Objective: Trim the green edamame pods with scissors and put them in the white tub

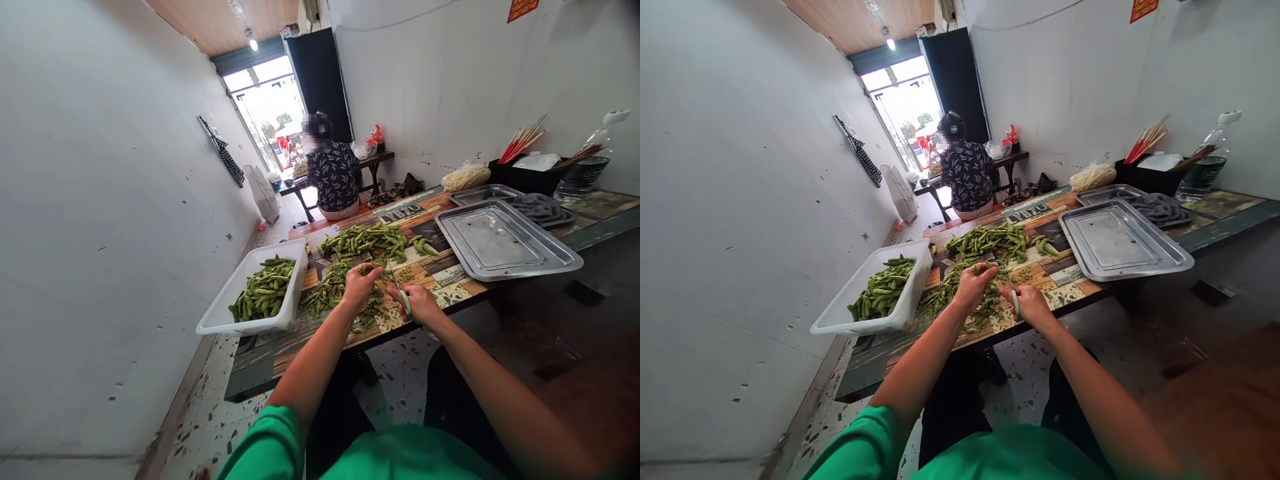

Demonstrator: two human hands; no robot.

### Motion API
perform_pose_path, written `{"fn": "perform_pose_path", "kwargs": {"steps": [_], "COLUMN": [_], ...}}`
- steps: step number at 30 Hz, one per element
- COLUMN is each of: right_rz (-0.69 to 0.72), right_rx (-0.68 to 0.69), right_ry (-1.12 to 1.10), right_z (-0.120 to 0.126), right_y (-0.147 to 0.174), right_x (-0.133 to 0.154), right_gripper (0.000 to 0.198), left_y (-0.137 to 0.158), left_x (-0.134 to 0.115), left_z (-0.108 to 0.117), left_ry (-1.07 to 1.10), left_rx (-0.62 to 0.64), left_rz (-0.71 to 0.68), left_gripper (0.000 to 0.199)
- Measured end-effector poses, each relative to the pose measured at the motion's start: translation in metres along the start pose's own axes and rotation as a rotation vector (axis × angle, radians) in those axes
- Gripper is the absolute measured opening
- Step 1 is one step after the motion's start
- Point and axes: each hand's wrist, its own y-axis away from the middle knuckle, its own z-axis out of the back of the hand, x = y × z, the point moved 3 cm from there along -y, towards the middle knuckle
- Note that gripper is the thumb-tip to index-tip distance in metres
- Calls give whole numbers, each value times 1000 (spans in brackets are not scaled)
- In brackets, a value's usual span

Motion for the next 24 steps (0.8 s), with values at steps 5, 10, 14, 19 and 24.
{"fn": "perform_pose_path", "kwargs": {"steps": [5,10,14,19,24], "right_rz": [-4,83,151,258,263], "right_rx": [6,104,164,130,111], "right_ry": [-68,-48,56,231,306], "right_z": [-3,6,13,17,14], "right_y": [-1,0,-2,3,12], "right_x": [-3,4,8,15,15], "right_gripper": [41,40,42,39,44], "left_y": [-2,1,5,9,12], "left_x": [4,-3,-7,-12,-14], "left_z": [6,9,9,7,5], "left_ry": [-187,-302,-359,-345,-164], "left_rx": [-82,130,256,388,507], "left_rz": [-39,0,3,45,293], "left_gripper": [36,38,37,36,38]}}
